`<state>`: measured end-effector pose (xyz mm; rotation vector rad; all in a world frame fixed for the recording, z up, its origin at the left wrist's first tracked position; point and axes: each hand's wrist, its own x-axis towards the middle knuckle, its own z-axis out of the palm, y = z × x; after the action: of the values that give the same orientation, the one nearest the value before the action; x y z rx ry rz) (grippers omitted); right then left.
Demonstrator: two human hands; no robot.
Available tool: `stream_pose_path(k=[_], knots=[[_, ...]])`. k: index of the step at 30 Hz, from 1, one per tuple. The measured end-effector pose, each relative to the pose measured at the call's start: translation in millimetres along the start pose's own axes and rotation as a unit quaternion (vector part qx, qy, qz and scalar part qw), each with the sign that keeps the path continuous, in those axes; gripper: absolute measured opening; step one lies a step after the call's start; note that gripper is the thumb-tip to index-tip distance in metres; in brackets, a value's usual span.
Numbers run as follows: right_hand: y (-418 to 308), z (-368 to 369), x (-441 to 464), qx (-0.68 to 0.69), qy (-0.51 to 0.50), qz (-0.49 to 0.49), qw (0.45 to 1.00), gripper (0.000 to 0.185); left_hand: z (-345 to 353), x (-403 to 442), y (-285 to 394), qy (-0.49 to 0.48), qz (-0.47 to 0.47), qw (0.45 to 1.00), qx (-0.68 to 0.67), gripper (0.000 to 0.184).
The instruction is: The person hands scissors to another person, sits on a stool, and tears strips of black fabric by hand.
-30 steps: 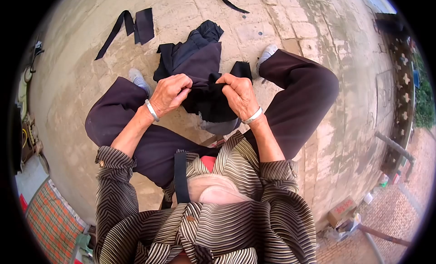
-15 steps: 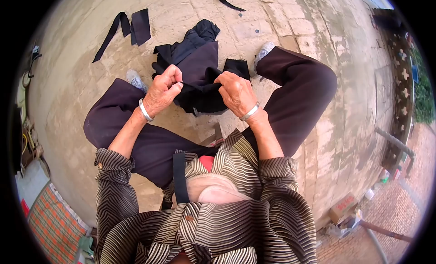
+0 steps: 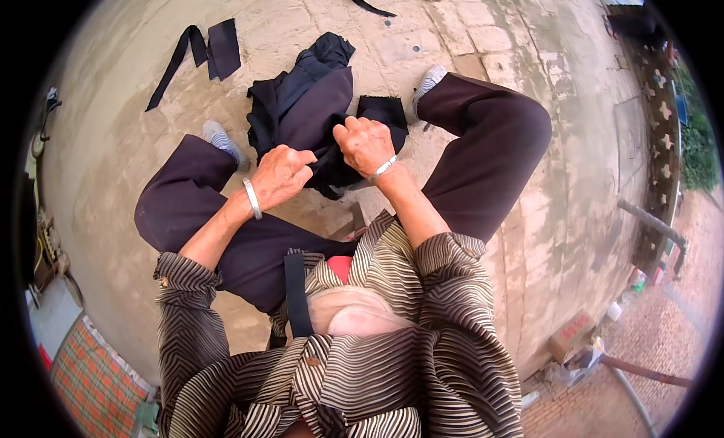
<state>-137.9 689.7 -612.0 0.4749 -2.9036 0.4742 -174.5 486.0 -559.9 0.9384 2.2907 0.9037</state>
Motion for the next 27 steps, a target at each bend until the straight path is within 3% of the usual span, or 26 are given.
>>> stream_pose_path(k=[2, 3, 4, 6, 7, 8, 10, 12, 22, 25, 26, 27], knots=[[18, 12, -5, -0.039, -0.038, 0.056, 0.997, 0.008, -3, -12, -2, -0.020, 0.025, 0.998, -0.054, 0.022], [44, 18, -14, -0.040, -0.085, 0.152, 0.984, 0.005, -6, -21, 1, -0.041, 0.049, 0.992, -0.107, 0.020], [65, 29, -20, -0.071, -0.059, 0.239, 0.967, 0.004, -12, -36, 11, -0.031, 0.019, 0.987, -0.158, 0.016], [70, 14, 1, -0.098, -0.029, 0.181, 0.978, 0.006, -19, -47, 7, 0.009, -0.003, 0.980, -0.198, 0.014], [79, 10, 11, -0.122, -0.065, 0.173, 0.975, 0.008, -31, -49, 7, -0.025, -0.025, 0.978, -0.208, 0.014], [95, 11, 25, -0.134, -0.093, 0.266, 0.950, 0.007, -47, -52, 9, -0.059, -0.048, 0.974, -0.214, 0.013], [124, -3, 38, -0.162, -0.091, 0.271, 0.944, 0.010, -63, -64, 9, -0.059, 0.005, 0.974, -0.217, 0.011], [140, -25, 56, -0.178, -0.113, 0.247, 0.946, 0.013, -74, -75, 6, -0.035, -0.037, 0.974, -0.222, 0.008], [150, -55, 112, -0.216, -0.092, 0.203, 0.951, 0.014, -87, -58, 23, 0.012, 0.087, 0.978, -0.188, 0.008], [147, -61, 119, -0.184, -0.090, 0.237, 0.950, 0.017, -85, -60, 7, -0.009, 0.065, 0.982, -0.179, 0.011], [149, -66, 119, -0.146, -0.083, 0.279, 0.945, 0.021, -88, -61, 1, -0.058, -0.036, 0.984, -0.163, 0.012], [155, -70, 118, -0.067, -0.047, 0.251, 0.965, 0.023, -88, -60, -6, -0.056, -0.028, 0.993, -0.100, 0.013]])
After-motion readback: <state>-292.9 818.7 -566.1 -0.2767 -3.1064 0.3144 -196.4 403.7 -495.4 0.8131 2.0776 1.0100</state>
